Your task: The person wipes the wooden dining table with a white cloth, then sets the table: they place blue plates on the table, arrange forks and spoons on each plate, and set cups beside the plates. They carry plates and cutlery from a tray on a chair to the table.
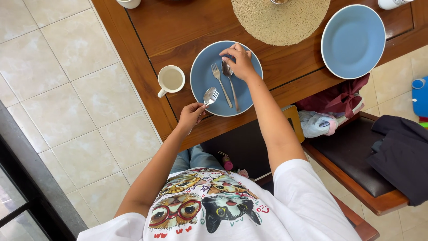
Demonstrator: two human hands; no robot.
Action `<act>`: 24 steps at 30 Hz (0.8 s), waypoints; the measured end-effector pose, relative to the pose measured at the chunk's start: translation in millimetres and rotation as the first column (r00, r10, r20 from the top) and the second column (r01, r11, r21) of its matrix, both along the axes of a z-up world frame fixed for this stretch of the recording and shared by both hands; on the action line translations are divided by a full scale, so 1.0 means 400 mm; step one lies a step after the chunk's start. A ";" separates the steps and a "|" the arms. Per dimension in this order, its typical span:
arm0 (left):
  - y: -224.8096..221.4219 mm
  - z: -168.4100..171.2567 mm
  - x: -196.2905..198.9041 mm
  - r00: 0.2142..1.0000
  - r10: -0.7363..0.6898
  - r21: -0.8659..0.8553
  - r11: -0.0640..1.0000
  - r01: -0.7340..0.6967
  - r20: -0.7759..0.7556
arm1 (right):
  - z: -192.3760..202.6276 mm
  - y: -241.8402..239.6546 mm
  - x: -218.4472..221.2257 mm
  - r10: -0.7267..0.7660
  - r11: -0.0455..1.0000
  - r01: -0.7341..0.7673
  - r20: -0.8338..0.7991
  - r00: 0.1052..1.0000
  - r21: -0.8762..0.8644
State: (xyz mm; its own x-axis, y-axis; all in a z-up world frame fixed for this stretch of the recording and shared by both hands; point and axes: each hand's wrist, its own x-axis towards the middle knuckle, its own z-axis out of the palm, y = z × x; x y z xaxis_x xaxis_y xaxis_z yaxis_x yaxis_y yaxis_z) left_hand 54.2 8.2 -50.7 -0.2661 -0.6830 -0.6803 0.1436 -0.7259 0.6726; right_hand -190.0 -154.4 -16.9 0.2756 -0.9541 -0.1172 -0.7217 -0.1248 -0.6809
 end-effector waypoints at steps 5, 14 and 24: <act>-0.006 0.007 -0.021 1.000 -0.008 -0.009 1.000 0.008 0.010 | -0.066 0.070 -0.007 -0.361 0.891 0.431 0.352 0.864 -0.143; -0.012 0.005 -0.041 1.000 -0.022 -0.020 1.000 0.022 0.011 | -0.028 0.298 0.032 -0.562 0.826 0.563 0.089 0.823 0.007; 0.015 -0.005 -0.025 0.999 0.039 -0.054 0.998 -0.039 -0.003 | -0.026 0.254 0.041 -0.447 0.882 0.458 0.107 0.888 -0.109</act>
